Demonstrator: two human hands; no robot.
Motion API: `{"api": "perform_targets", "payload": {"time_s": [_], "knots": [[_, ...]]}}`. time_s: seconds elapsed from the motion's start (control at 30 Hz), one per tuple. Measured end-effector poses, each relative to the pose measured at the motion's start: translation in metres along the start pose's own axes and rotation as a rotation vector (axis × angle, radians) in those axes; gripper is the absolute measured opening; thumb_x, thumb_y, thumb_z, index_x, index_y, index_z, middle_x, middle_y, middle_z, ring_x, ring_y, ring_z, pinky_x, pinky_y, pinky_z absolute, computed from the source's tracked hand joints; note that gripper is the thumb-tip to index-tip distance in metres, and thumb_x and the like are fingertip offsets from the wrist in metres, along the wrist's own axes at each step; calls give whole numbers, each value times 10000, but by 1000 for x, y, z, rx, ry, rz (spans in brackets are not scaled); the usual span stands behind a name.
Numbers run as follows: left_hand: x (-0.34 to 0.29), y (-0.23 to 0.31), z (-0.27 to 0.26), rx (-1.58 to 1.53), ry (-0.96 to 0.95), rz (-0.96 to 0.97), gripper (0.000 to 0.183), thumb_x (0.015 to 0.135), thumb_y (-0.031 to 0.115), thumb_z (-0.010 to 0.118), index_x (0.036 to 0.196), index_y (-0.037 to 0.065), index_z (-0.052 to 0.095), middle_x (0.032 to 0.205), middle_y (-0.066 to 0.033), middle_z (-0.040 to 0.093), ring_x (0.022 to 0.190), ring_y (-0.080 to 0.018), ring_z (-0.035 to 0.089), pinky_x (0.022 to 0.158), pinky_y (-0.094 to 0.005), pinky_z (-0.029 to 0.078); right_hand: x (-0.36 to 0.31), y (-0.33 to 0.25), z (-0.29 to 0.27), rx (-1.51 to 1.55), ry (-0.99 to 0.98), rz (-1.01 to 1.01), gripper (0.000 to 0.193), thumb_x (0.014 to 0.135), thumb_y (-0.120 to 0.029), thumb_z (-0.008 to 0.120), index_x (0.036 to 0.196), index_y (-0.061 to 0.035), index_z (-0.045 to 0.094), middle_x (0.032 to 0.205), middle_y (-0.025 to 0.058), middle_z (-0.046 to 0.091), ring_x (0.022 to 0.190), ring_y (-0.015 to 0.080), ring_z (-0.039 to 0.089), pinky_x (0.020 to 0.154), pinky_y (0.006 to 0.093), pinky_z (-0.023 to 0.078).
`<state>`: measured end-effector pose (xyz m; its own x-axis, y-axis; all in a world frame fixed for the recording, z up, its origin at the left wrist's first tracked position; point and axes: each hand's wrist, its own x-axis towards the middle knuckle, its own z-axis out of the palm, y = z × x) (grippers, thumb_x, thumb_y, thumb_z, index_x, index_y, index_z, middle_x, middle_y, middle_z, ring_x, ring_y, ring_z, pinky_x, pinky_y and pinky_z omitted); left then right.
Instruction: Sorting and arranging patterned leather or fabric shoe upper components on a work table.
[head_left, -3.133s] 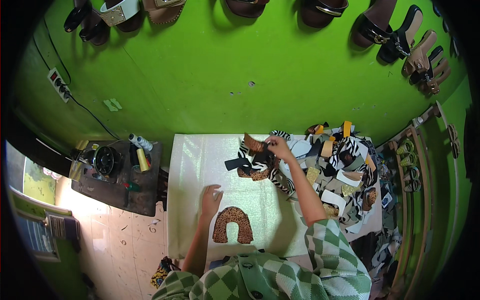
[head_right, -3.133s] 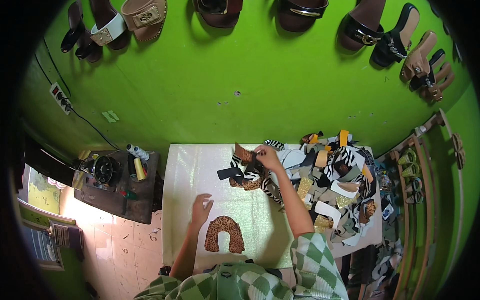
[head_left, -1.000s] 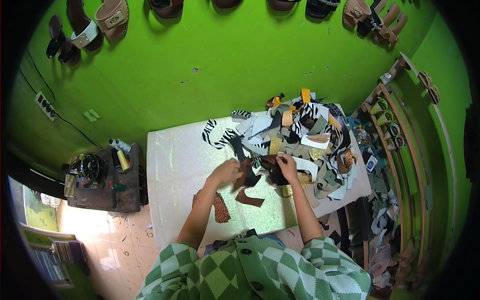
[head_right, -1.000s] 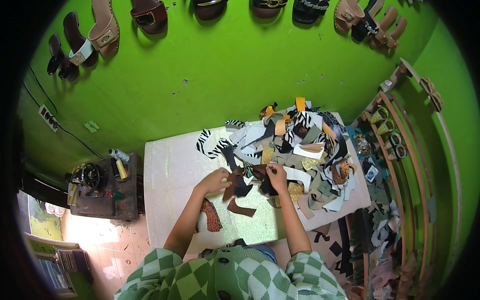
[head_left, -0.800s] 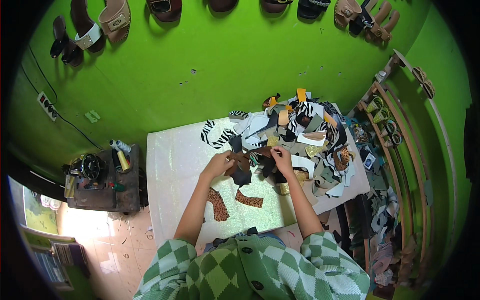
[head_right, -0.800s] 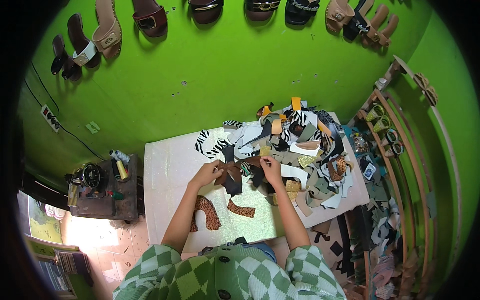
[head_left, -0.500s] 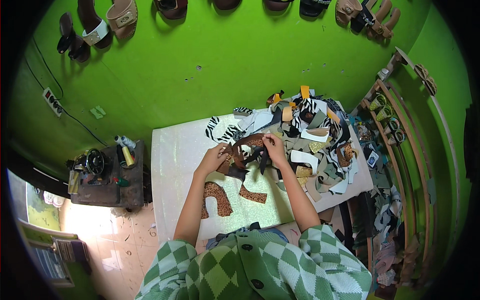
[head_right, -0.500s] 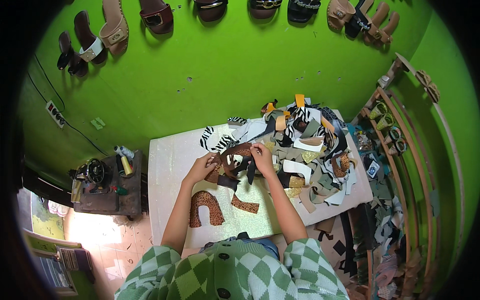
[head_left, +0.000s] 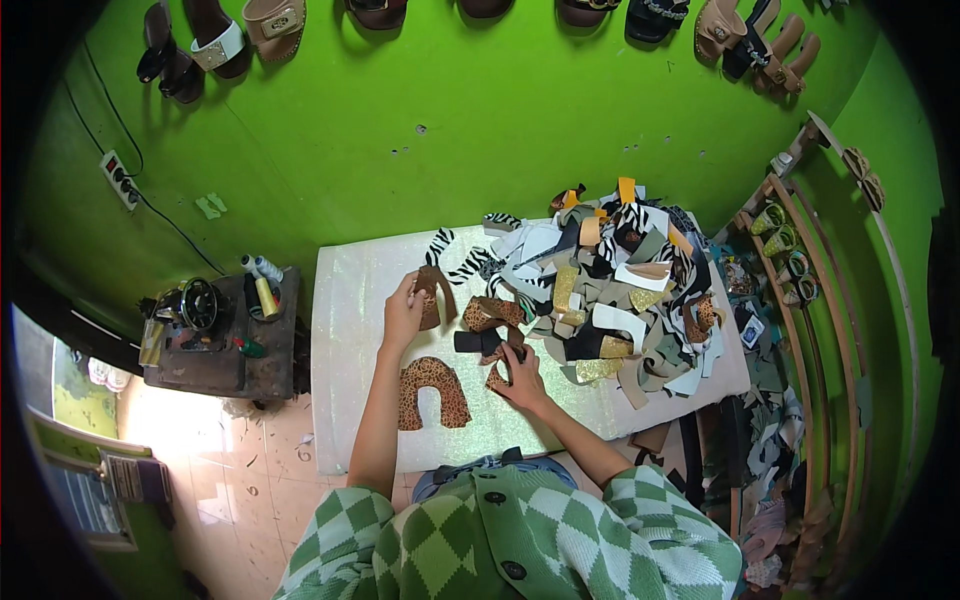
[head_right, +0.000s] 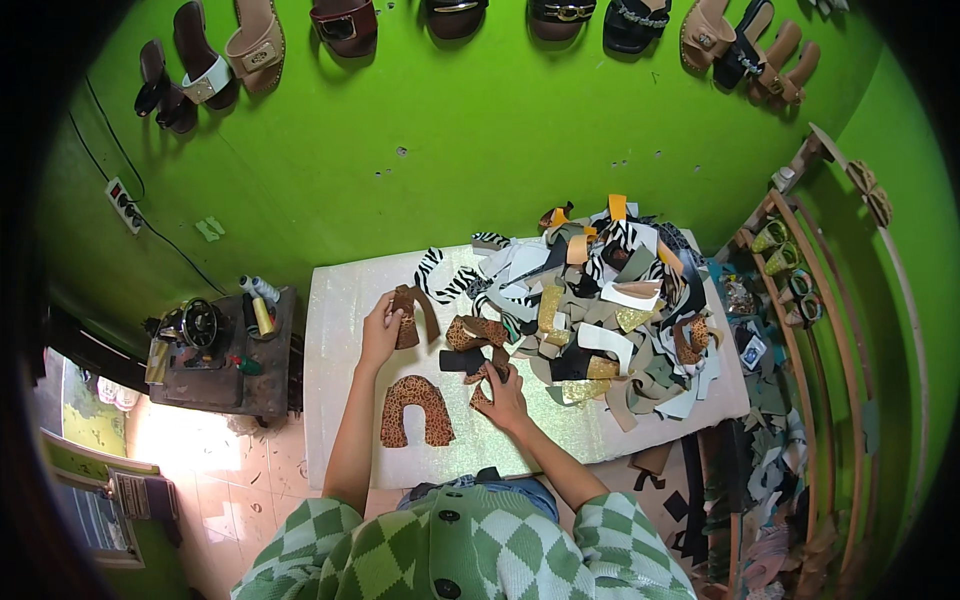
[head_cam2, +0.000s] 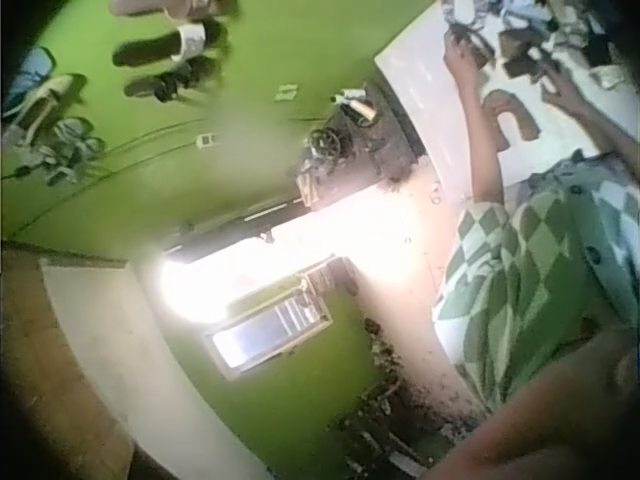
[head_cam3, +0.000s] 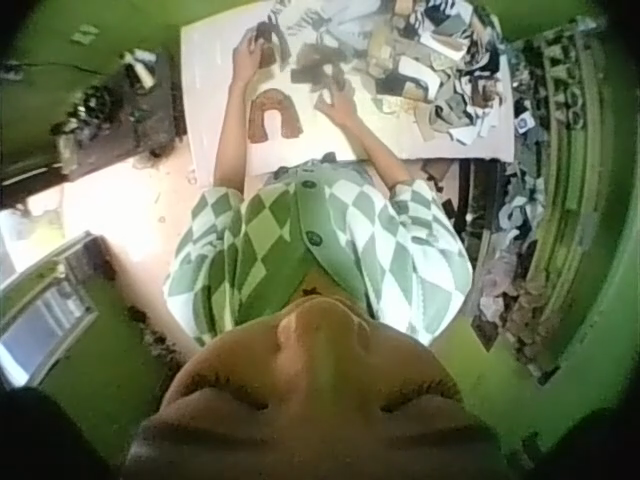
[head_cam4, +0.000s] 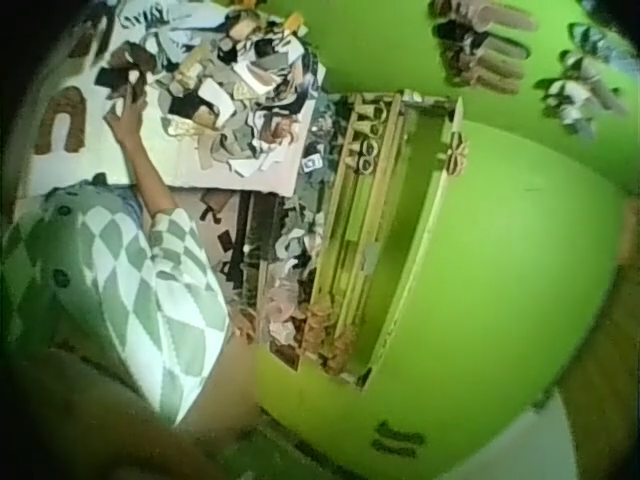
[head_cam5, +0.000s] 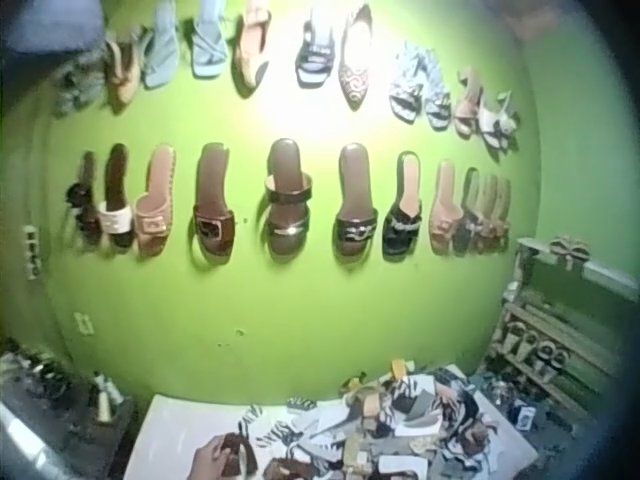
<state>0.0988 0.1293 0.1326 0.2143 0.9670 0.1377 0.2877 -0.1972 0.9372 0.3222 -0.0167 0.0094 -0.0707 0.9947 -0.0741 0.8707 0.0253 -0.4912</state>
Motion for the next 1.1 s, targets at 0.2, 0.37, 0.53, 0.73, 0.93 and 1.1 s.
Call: {"api": "perform_targets", "payload": {"time_s": [0.2,0.37,0.53,0.73,0.93,1.1], "knots": [[-4,7,-12,-104,3,26,316,916,-35,454,1232,-19,465,1106,-113,608,958,-122,603,816,-243,489,51,-18,12,220,31,227,943,651,-249,788,1401,-107,234,1348,298,197,958,464,536,852,471,465],[-4,-10,-15,-72,-24,5,316,918,-36,451,1233,-15,465,1100,-103,604,977,-118,592,832,-245,483,116,-4,24,280,321,85,341,683,-130,711,981,6,621,975,234,589,880,387,589,802,431,476],[-6,-14,-32,-146,-40,-10,323,913,-42,452,1234,-10,469,1086,-95,602,984,-110,579,845,-242,473,160,-35,-38,671,412,-108,662,739,-132,693,1338,-48,423,1198,214,532,1082,315,548,911,361,441],[0,-24,-11,-56,-102,9,344,888,-4,522,1231,-28,500,1112,-147,628,1014,-175,605,876,-285,469,130,-11,-68,521,98,-288,1092,648,-76,735,1489,-161,45,1458,201,216,1349,350,237,1096,408,250],[-11,-5,9,92,-539,22,253,877,10,545,1120,-50,583,948,-71,637,866,-112,569,795,-271,470,72,3,-61,566,-40,-264,1049,652,-192,763,1481,-168,119,1486,162,207,1364,339,204,1117,415,189],[-14,-22,31,51,-609,-44,268,826,8,587,1091,-13,619,948,-116,662,866,-163,598,810,-300,466,53,29,-45,693,-1,-346,368,779,-237,735,1068,-27,644,1259,123,526,1130,183,498,921,325,418]]}}
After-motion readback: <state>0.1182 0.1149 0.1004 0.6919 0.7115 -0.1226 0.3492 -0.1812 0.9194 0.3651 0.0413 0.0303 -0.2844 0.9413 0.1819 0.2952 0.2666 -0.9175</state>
